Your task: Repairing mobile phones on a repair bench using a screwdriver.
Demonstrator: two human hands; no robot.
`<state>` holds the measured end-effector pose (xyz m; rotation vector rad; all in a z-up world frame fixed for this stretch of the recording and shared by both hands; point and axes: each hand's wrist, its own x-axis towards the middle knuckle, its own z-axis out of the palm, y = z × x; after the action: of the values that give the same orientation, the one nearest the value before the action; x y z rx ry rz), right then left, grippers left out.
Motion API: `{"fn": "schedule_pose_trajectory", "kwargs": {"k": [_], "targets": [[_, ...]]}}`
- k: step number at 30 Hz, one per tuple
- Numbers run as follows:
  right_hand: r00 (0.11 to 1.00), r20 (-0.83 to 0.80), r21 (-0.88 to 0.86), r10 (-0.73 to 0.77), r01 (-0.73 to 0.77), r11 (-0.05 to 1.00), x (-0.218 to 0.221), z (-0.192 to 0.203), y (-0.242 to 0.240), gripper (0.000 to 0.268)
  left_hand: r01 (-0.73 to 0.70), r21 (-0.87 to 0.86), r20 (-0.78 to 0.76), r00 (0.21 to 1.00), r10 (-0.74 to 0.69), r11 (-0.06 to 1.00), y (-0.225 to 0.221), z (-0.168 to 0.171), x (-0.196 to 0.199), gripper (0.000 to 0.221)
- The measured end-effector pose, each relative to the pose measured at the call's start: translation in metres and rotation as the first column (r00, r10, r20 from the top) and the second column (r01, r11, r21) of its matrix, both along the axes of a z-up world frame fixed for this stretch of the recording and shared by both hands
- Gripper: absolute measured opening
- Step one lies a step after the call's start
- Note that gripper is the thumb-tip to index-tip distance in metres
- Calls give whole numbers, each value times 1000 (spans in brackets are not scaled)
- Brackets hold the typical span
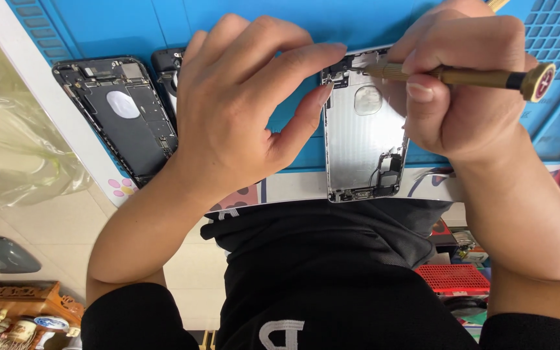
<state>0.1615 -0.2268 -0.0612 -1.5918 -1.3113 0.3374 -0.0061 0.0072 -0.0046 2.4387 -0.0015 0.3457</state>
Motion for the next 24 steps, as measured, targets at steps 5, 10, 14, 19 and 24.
{"fn": "schedule_pose_trajectory", "kwargs": {"k": [5, 10, 14, 19, 24], "targets": [[996, -74, -31, -48, 46, 998, -5, 9, -2, 25, -8, 10, -3, 1000, 8, 1000, -1, -1, 1, 31], [965, -262, -49, -31, 19, 999, -7, 11, 2, 26, -6, 11, 7, 1000, 6, 1000, -1, -3, 0, 31], [970, -242, -69, -20, 3, 998, -8, 9, -4, 25, 2, -3, -10, 1000, -2, 1000, 0, -1, -1, 32], [968, -250, -92, -25, 2, 996, -8, 6, -8, 22, 8, -11, -5, 1000, -8, 1000, 0, -3, -2, 33], [986, -167, -108, -8, -10, 994, -7, 8, -9, 21, 12, -10, -10, 1000, -12, 1000, 1, -3, -3, 33]]}}
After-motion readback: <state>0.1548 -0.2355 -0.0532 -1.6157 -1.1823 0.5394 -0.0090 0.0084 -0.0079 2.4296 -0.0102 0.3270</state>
